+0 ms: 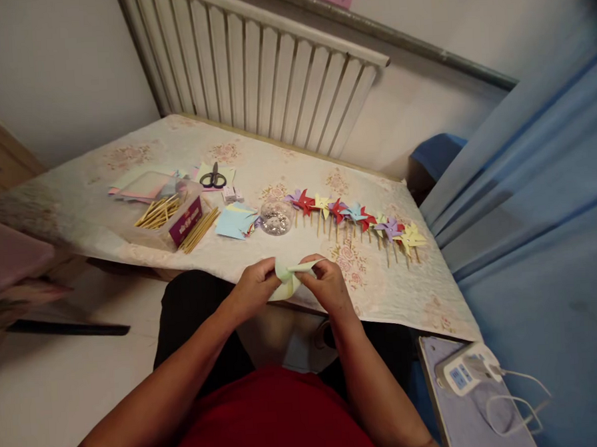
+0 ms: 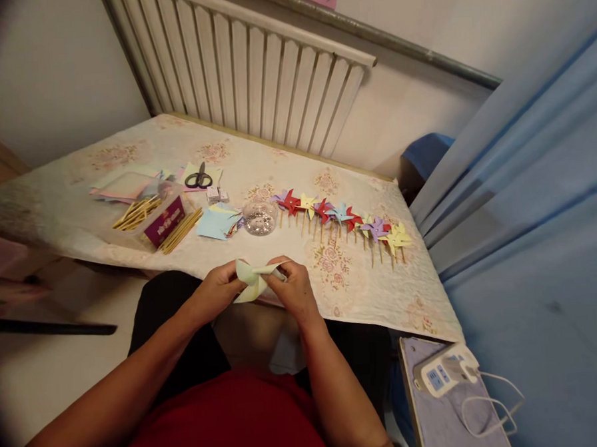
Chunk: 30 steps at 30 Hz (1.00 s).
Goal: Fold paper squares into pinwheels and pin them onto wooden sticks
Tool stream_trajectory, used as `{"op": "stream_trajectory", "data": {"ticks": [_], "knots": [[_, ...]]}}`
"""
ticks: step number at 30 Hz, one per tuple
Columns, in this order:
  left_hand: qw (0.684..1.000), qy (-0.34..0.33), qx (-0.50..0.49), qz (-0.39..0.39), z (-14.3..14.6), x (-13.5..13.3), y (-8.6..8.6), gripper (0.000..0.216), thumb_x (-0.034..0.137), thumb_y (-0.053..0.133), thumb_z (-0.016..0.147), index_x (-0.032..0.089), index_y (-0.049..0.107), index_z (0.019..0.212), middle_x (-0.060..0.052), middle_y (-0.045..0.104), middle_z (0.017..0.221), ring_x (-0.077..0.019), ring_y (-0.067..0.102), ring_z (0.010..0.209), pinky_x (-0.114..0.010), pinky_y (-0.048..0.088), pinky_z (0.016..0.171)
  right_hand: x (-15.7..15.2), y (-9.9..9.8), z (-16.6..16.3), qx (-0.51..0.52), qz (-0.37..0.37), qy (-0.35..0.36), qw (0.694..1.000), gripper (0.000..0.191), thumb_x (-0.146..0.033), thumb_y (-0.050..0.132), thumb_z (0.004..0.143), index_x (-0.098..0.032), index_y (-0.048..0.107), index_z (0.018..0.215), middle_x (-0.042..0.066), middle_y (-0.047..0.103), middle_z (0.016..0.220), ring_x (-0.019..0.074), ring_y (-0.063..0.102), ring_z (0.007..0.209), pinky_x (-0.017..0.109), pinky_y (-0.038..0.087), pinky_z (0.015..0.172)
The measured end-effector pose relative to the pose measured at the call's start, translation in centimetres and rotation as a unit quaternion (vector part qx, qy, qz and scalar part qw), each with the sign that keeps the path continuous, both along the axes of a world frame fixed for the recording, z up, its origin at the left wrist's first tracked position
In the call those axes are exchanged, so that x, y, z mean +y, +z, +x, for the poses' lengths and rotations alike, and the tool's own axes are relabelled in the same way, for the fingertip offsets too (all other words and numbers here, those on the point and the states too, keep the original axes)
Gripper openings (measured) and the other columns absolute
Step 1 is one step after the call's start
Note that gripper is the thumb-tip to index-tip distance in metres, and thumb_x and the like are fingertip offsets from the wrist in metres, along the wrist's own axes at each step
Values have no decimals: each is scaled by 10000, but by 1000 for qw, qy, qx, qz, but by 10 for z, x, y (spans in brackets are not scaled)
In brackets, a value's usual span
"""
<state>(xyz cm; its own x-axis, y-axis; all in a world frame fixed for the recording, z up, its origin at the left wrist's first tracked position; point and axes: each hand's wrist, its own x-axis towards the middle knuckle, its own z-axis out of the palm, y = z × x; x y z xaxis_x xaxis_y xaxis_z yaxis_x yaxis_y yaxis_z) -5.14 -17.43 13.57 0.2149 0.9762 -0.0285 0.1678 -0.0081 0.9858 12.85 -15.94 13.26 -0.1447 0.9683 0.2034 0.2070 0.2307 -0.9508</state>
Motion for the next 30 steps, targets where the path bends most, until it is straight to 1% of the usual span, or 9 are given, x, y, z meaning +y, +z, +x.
{"op": "stream_trajectory", "data": {"ticks": [6, 11, 16, 19, 25, 30], "knots": [[999, -30, 25, -34, -7, 3, -15, 196, 376, 586, 738, 184, 622, 748, 28, 545, 622, -136, 460, 609, -261, 339, 599, 8, -9, 14, 54, -49, -25, 997, 215, -342, 748, 649, -200, 672, 791, -9, 679, 721, 163, 618, 685, 273, 495, 646], [997, -36, 38, -62, -11, 3, -29, 179, 367, 587, 717, 191, 618, 721, 22, 565, 626, -145, 484, 614, -265, 342, 605, 9, -20, 23, 56, -67, -35, 996, 211, -343, 748, 657, -201, 680, 798, -13, 679, 722, 159, 614, 684, 269, 484, 648], [996, -44, 53, -60, -12, 4, -43, 176, 367, 579, 723, 197, 622, 717, 22, 578, 626, -156, 509, 636, -269, 353, 622, 8, -25, 27, 51, -80, -40, 995, 239, -374, 745, 647, -201, 675, 798, -4, 683, 721, 168, 612, 678, 273, 476, 631], [996, -41, 57, -62, -12, 4, -42, 171, 359, 578, 713, 192, 618, 710, 22, 580, 623, -155, 513, 636, -267, 359, 625, 7, -25, 28, 60, -82, -44, 994, 239, -373, 751, 641, -204, 672, 791, -1, 686, 722, 168, 607, 683, 268, 470, 621], [996, -34, 55, -69, -11, 2, -35, 165, 360, 590, 684, 197, 601, 667, 23, 580, 599, -155, 518, 617, -267, 373, 611, 7, -27, 28, 69, -82, -49, 993, 238, -366, 767, 630, -201, 681, 779, -5, 688, 709, 166, 608, 677, 267, 476, 620], [995, -31, 54, -75, -11, 2, -36, 197, 395, 592, 675, 199, 602, 672, 26, 571, 595, -155, 518, 618, -269, 375, 618, 7, -30, 27, 69, -89, -50, 992, 258, -380, 777, 624, -197, 683, 780, -3, 694, 707, 166, 616, 663, 266, 480, 610]]}}
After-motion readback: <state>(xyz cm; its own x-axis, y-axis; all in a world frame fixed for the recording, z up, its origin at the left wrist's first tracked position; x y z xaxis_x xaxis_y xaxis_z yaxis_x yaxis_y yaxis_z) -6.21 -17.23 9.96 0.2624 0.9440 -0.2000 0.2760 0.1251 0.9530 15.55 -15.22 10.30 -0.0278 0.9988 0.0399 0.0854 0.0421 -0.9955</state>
